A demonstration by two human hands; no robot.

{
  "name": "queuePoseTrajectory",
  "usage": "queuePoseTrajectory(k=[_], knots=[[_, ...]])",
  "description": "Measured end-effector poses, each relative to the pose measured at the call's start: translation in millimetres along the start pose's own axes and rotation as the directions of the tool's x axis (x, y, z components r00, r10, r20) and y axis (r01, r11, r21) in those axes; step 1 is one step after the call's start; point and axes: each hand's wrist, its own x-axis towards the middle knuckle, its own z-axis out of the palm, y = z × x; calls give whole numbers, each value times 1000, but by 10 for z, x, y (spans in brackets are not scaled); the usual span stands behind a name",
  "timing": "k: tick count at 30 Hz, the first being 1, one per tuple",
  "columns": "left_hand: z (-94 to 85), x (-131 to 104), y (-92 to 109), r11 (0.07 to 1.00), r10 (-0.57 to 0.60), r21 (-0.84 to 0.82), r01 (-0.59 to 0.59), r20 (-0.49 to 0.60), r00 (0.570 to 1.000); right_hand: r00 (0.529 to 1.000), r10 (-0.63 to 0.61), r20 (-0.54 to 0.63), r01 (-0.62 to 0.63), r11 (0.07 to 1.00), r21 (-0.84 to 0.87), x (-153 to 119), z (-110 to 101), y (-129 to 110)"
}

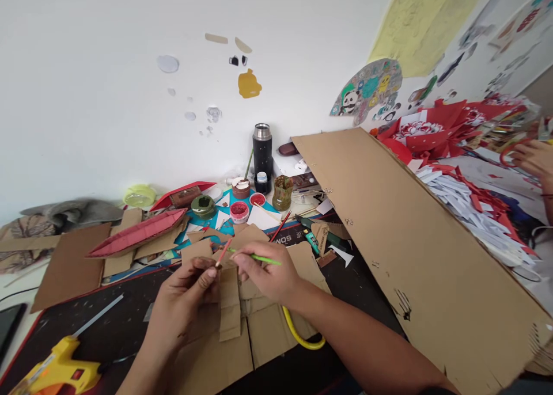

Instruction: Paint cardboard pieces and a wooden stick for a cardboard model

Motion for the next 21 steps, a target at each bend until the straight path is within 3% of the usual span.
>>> queuePoseTrajectory(k=[4,10,21], knots=[[-188,63,-19,957,164,270,-109,-193,967,972,158,-173,-109,958,265,70,-106,-32],[-364,171,-42,938,189,333,-90,-275,943,926,213,-312,-76,914,400,168,-258,-126],[-371,242,-98,868,185,496,-19,-287,940,953,225,-203,-94,857,507,145,-241,-193]])
